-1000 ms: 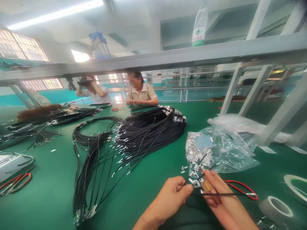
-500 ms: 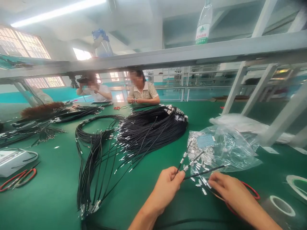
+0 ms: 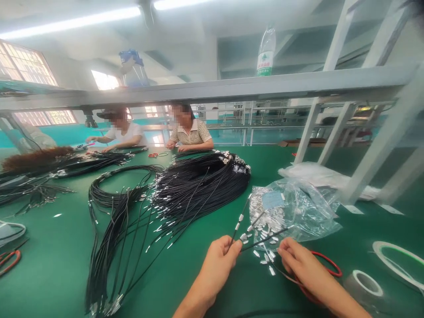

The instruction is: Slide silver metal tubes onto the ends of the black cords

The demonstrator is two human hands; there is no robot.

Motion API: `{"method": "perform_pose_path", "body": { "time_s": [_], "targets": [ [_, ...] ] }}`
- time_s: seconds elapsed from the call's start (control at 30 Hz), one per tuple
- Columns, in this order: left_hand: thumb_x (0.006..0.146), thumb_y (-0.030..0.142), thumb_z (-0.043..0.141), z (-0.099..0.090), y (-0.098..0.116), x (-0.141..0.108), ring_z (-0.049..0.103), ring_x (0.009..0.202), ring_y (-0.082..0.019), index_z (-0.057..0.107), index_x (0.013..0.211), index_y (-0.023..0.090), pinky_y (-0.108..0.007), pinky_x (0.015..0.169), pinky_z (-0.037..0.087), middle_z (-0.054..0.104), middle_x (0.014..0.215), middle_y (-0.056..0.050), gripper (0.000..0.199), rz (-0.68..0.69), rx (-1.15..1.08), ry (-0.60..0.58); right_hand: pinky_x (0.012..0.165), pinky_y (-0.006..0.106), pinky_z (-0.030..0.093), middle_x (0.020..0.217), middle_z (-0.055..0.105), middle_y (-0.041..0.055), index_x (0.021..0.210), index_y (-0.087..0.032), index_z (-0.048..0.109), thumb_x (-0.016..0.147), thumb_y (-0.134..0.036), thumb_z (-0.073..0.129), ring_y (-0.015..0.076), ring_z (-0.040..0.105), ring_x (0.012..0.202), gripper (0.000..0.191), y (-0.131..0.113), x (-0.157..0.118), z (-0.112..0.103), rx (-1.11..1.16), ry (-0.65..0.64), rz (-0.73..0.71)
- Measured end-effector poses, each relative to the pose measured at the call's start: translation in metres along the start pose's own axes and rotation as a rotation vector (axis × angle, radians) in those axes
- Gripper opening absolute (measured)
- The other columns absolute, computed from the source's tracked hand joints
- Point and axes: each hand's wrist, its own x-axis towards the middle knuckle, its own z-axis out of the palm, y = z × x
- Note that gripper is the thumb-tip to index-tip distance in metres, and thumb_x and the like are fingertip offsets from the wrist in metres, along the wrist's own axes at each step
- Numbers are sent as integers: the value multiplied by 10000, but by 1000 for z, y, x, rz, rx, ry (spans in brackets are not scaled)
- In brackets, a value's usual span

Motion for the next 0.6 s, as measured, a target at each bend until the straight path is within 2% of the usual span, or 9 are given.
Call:
{"method": "perform_pose_path", "body": {
  "time_s": [0.07, 0.13, 0.23, 0.37, 0.47, 0.6],
  "targets": [
    [705, 727, 518, -1, 1, 0, 134, 445, -44, 374, 695, 208, -213, 426, 117, 237, 491, 127, 538, -5, -6, 0, 478, 236, 198, 647, 452, -23, 770, -198, 392, 799, -592, 493, 81, 256, 488, 408, -9, -4, -5, 403, -55, 54],
    [668, 772, 522, -1, 0, 0, 130, 453, -47, 377, 691, 210, -208, 423, 117, 217, 494, 128, 581, -7, -12, -1, 462, 207, 165, 650, 423, -40, 736, -180, 398, 714, -541, 701, 52, 189, 499, 472, -17, -7, -10, 824, -56, 82],
    [606, 837, 516, -1, -4, 2, 139, 451, -50, 387, 682, 211, -205, 414, 117, 216, 488, 127, 644, -10, -12, -4, 437, 181, 166, 604, 397, -49, 753, -155, 499, 576, -398, 865, 34, 178, 493, 473, -20, -6, -14, 1139, 62, 100],
    [494, 906, 501, -1, -13, 13, 145, 417, -42, 344, 643, 225, -209, 402, 98, 216, 459, 132, 715, -5, -37, -11, 402, 166, 204, 638, 492, -9, 949, -118, 618, 482, -353, 916, 24, 204, 476, 602, -20, 0, -15, 1228, 195, 135],
    [513, 891, 516, -3, -19, 18, 143, 412, -40, 334, 639, 225, -211, 403, 98, 214, 466, 132, 702, 21, -41, -18, 395, 164, 244, 716, 572, 46, 914, -107, 629, 459, -369, 923, 20, 227, 477, 602, -20, 1, -17, 1235, 264, 105],
    [579, 860, 514, -5, -24, 18, 161, 423, -45, 330, 645, 223, -223, 415, 105, 227, 476, 125, 667, 50, -26, -33, 386, 162, 254, 659, 547, 23, 858, -126, 623, 489, -411, 904, 24, 238, 462, 544, -17, 1, -17, 1206, 316, 60]
  ]
}}
